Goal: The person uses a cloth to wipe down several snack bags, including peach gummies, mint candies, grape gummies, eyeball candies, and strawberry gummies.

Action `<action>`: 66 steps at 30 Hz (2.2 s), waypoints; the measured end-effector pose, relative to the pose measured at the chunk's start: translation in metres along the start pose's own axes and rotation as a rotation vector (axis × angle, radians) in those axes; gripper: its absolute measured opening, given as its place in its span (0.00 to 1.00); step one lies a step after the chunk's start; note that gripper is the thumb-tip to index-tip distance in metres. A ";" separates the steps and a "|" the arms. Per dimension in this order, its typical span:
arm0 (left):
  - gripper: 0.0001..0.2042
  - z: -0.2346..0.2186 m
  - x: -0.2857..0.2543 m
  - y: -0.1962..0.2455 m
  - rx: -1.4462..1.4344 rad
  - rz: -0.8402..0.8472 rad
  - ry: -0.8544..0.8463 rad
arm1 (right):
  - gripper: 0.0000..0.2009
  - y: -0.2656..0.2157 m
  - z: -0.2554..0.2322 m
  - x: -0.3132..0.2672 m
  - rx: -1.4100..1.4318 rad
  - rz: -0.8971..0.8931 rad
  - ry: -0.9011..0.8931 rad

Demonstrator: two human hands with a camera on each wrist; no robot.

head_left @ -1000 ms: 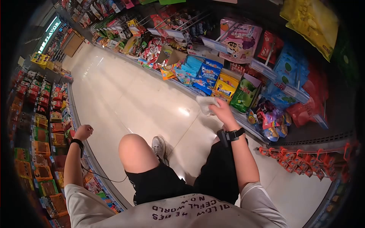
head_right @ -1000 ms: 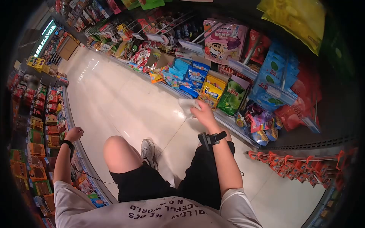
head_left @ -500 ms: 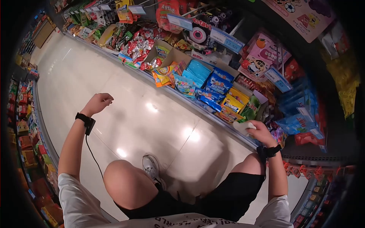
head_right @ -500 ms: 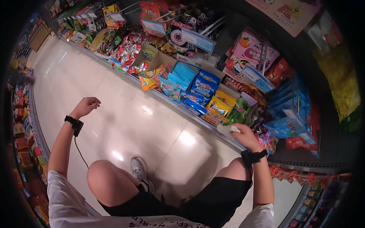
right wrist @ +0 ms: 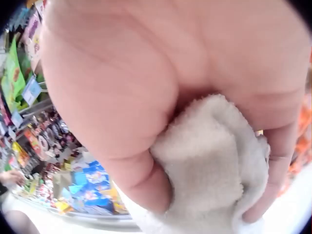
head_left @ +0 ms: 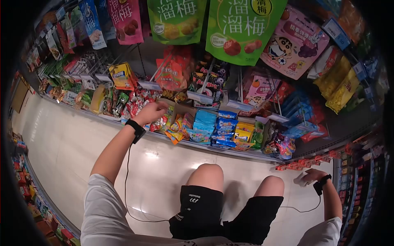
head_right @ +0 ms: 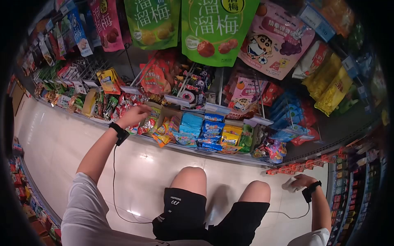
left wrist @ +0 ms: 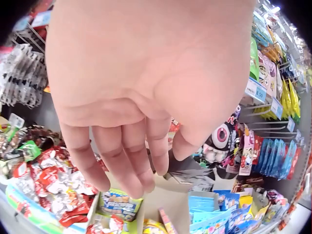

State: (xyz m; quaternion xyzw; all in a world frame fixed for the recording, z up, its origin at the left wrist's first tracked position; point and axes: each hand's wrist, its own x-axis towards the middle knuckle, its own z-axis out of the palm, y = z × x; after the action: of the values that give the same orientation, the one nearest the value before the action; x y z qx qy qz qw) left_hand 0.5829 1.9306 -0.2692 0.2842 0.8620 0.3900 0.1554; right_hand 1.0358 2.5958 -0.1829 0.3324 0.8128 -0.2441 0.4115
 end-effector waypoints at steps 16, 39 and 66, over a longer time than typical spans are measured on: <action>0.22 0.087 0.137 0.020 0.004 0.101 0.124 | 0.13 -0.075 0.056 0.041 0.466 -0.486 0.222; 0.16 0.152 0.020 0.127 -1.226 -0.120 0.078 | 0.22 -0.330 0.072 0.064 0.877 -0.637 -0.060; 0.19 0.162 -0.043 0.132 -1.274 -0.123 0.135 | 0.20 -0.368 0.105 0.047 0.825 -1.014 -0.274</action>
State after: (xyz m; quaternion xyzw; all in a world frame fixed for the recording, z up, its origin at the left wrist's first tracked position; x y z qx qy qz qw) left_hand 0.7446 2.0698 -0.2721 0.0612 0.4837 0.8331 0.2613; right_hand 0.7953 2.2987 -0.2333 0.0054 0.6489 -0.7381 0.1847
